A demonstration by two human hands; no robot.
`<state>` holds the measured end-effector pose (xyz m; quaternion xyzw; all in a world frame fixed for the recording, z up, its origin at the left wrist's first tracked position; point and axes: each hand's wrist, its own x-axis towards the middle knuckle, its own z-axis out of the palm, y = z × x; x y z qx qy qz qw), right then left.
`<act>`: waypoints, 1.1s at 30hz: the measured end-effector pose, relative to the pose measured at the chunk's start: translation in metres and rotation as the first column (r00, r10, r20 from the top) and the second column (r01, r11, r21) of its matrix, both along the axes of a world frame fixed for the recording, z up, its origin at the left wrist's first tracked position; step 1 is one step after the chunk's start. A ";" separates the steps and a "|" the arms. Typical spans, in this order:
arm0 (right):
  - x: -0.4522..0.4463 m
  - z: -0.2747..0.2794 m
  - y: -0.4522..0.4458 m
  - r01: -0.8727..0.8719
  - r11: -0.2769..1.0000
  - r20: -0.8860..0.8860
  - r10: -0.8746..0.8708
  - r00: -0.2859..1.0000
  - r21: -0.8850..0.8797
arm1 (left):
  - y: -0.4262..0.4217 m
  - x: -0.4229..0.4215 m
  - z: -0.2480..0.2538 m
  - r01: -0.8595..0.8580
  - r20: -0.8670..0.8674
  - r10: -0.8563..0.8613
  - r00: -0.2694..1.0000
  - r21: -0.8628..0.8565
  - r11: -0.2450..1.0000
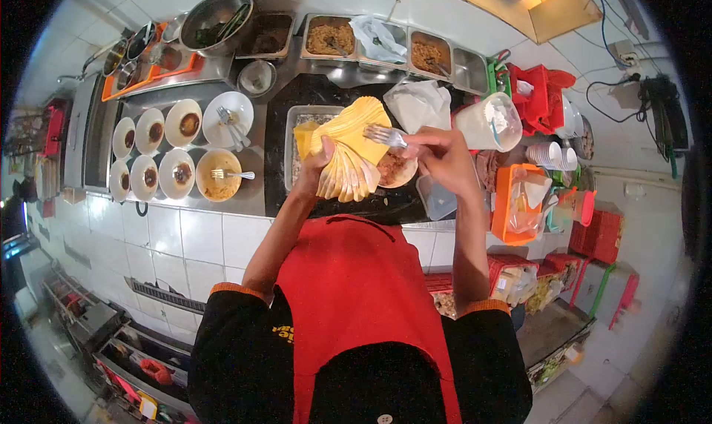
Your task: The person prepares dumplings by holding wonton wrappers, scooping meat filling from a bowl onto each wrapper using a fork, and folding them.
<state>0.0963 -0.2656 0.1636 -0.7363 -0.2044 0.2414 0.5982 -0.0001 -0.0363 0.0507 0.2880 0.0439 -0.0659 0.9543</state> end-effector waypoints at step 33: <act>-0.007 -0.176 -0.053 0.333 0.482 0.436 0.118 0.892 -0.811 | 0.042 -0.010 -0.018 -0.135 0.028 0.155 0.987 -0.356 0.925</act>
